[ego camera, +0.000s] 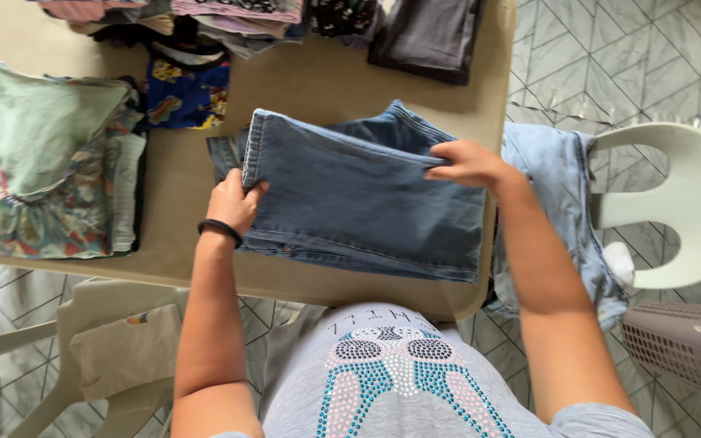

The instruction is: The person folds a pair of jeans on a table by aligning the legs, smoothing the denim, and folding the fabric into a compact rectangular shape.

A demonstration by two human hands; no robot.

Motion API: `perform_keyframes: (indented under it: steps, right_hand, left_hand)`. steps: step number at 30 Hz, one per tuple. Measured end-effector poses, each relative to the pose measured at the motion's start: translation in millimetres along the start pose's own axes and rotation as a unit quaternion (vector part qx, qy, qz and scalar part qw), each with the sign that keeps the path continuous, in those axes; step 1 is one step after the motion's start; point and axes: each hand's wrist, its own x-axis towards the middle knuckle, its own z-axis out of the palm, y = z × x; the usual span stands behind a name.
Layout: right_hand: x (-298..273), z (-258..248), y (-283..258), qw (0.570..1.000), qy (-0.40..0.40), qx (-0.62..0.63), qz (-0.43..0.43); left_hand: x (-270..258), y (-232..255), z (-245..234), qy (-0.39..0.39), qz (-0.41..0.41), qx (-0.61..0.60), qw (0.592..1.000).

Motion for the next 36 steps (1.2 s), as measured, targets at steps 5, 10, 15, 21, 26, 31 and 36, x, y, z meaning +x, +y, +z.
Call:
perform_keyframes:
  steps: [5,10,15,21,26,31,36]
  right_hand:
    - [-98.1,-44.4,70.1,0.986,0.090,0.106,0.096]
    - [-125.5,5.4,143.3,0.948,0.303,0.022,0.096]
    - [-120.9,95.2,89.6,0.892,0.429,-0.117,0.076]
    - [-121.5,173.9,14.0,0.941,0.257,-0.189,0.112]
    - [-140.9,175.0,32.5,0.942,0.245,-0.181,0.144]
    - [-185.4,167.4,9.3,0.957,0.238,-0.146,0.081]
    - [-214.7,192.9,6.0,0.912,0.373,-0.134,0.110]
  left_hand:
    - [1.8,36.2,66.3,-0.166,-0.028,-0.234,0.958]
    - [-5.7,79.7,195.5,-0.103,-0.030,-0.069,0.992]
    - [-10.5,65.0,213.2,-0.102,-0.048,-0.075,0.991]
    - [-17.8,67.4,216.2,-0.095,-0.048,-0.070,0.992]
    - [-22.3,77.9,211.7,-0.079,-0.054,-0.080,0.992]
    - [-18.0,111.9,165.8,-0.022,0.024,-0.233,0.972]
    - [-11.8,95.8,108.8,-0.013,0.012,-0.232,0.973]
